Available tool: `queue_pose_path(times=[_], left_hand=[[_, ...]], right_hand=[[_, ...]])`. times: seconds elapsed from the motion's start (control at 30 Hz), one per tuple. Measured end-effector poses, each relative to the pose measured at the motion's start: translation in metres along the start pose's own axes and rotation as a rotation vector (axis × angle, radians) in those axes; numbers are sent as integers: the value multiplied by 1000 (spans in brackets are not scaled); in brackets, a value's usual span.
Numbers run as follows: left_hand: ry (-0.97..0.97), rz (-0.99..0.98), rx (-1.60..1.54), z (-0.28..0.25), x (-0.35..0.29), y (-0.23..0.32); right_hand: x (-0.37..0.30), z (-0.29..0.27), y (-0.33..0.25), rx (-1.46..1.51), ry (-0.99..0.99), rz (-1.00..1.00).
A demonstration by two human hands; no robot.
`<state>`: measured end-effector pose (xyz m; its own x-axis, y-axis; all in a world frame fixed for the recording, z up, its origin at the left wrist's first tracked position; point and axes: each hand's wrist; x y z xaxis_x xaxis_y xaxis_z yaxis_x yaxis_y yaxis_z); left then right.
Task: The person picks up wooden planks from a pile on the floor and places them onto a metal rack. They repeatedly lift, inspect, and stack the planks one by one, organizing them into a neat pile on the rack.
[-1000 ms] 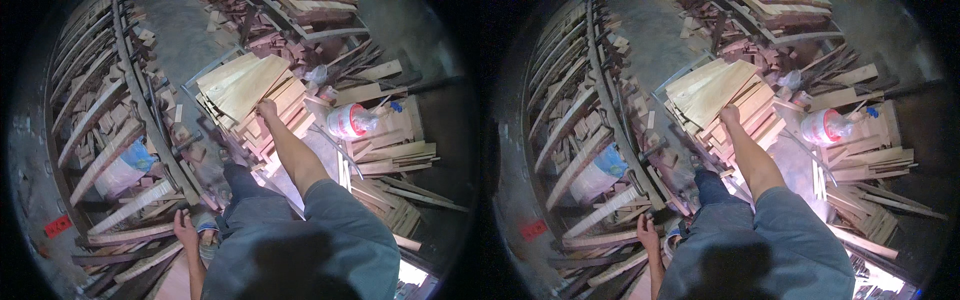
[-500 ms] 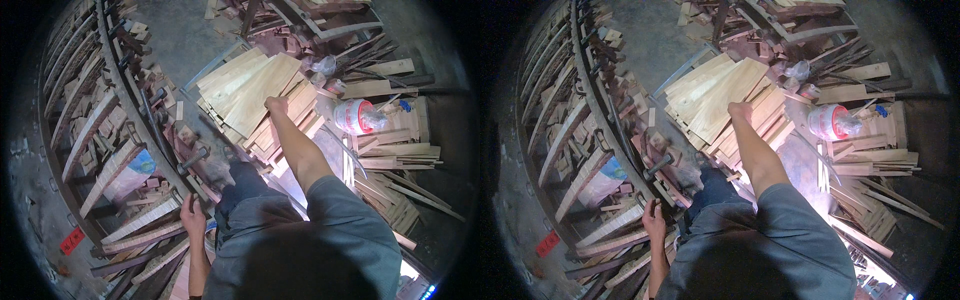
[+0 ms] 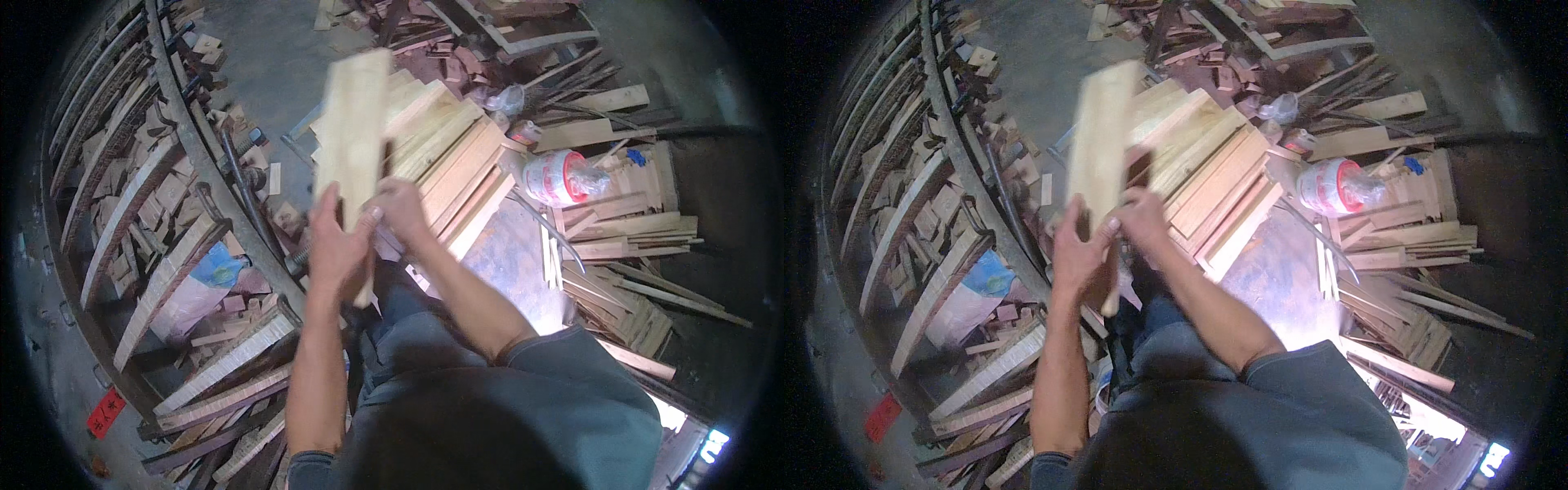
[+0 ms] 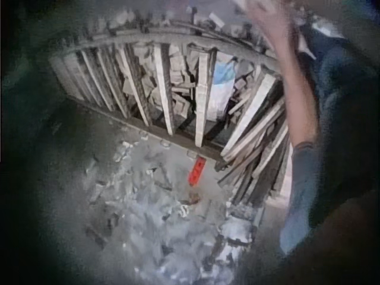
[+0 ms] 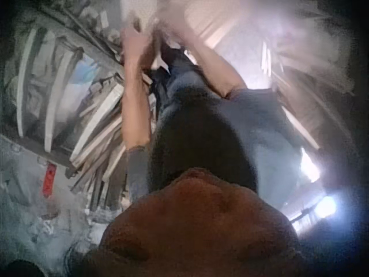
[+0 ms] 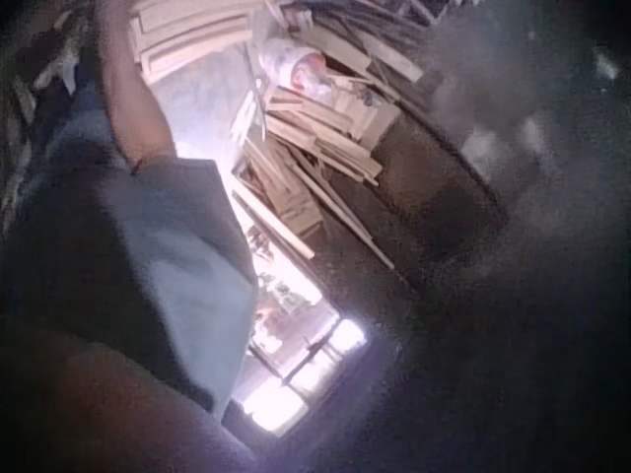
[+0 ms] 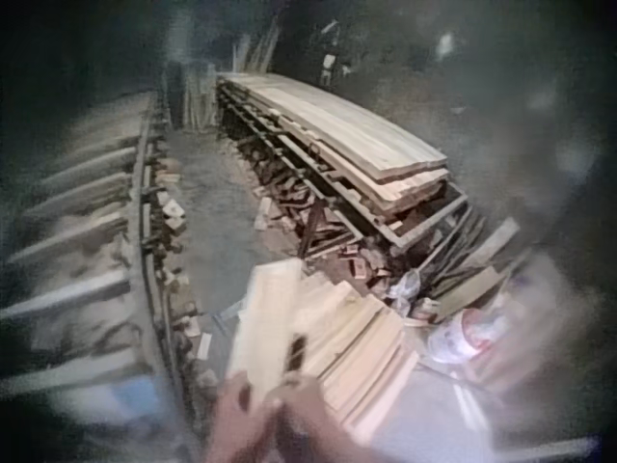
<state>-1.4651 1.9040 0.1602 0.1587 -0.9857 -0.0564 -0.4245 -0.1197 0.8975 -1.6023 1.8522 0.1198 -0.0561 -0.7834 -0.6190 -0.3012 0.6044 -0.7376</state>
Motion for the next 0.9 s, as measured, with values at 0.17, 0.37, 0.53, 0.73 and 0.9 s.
queue_pose_path(times=[0.17, 0.37, 0.53, 0.73, 0.9], left_hand=[[205, -88, 86, -119, -13, -20], [457, -78, -386, -261, -108, -112], [494, -282, -579, -320, -150, -192], [504, -261, -655, -321, -146, -278], [549, -411, -642, -302, -123, -316]], right_hand=[[-132, 127, 2, -298, -30, -598], [-204, 210, 1, -412, -588, -928], [-185, 156, 37, -579, -673, -582], [-148, 59, 131, -508, -382, -135], [-145, 27, 171, -532, -262, 17]])
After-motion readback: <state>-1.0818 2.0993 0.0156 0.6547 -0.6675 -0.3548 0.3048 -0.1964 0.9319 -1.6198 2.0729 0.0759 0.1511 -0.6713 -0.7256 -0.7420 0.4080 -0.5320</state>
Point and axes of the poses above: each hand's wrist, its own x-axis towards the middle knuckle, its own z-axis out of the palm, y = z × x, and after that the axes turned 13 degrees about z, right-handed
